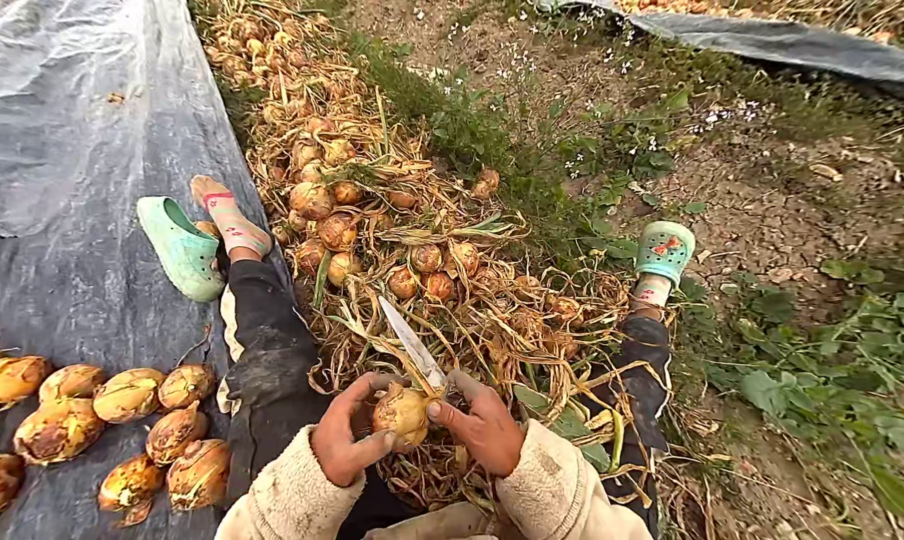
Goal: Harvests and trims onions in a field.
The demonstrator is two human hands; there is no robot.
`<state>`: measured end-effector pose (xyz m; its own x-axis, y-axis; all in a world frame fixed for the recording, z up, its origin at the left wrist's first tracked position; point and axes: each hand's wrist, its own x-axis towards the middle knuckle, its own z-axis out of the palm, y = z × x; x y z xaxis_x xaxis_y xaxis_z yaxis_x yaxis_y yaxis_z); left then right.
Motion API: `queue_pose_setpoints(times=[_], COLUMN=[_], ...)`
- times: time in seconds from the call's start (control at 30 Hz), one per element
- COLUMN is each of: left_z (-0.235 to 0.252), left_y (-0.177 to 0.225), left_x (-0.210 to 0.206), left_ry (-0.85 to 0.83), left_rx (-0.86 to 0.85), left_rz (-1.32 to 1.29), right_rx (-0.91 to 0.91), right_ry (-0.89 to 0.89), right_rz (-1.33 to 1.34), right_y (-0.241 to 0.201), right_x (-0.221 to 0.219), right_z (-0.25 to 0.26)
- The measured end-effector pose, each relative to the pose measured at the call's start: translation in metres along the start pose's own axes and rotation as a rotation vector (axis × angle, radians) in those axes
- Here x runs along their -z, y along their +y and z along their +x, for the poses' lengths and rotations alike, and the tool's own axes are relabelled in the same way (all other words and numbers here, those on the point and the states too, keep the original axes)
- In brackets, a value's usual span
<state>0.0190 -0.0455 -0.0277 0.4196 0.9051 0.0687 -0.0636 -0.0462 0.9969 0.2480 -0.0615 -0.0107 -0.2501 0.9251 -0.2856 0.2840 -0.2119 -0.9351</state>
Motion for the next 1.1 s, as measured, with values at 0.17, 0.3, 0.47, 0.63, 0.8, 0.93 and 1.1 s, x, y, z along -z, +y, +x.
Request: queue_pose_setpoints(times=[0.17,0.3,0.47,0.63,0.8,0.93,1.1], left_z=[0.005,0.012,0.022,0.032,0.043,0.059,0.086], left_y=[0.006,0.005,0.018,-0.007,-0.025,-0.025,0.002], left_x=[-0.018,-0.024,-0.038,-0.049,-0.058,-0.049,0.019], left_ry=[0.060,0.127,0.131,0.196,0.276,0.373,0.644], left_rx=[0.057,-0.033,-0.149,-0.317,-0.480,-0.342,0.297], left_rz=[0.098,0.478,0.886,1.070,1.168,1.213,0.454], right_rx=[0.121,0.111,0.013,-0.112,-0.228,-0.338,-0.329], right_ry=[0.045,0.071,0.060,0.121,0.183,0.100,0.119], right_rz=[0.072,0.109,0.425,0.609,0.693,0.649,0.501], right_y=[0.001,0.004,0.012,0.021,0.022,0.026,0.043], right_x=[-0.001,-0.003,-0.008,-0.014,-0.009,-0.012,-0.006], right_z=[-0.006,-0.007,-0.008,-0.007,-0.004,-0.015,-0.022])
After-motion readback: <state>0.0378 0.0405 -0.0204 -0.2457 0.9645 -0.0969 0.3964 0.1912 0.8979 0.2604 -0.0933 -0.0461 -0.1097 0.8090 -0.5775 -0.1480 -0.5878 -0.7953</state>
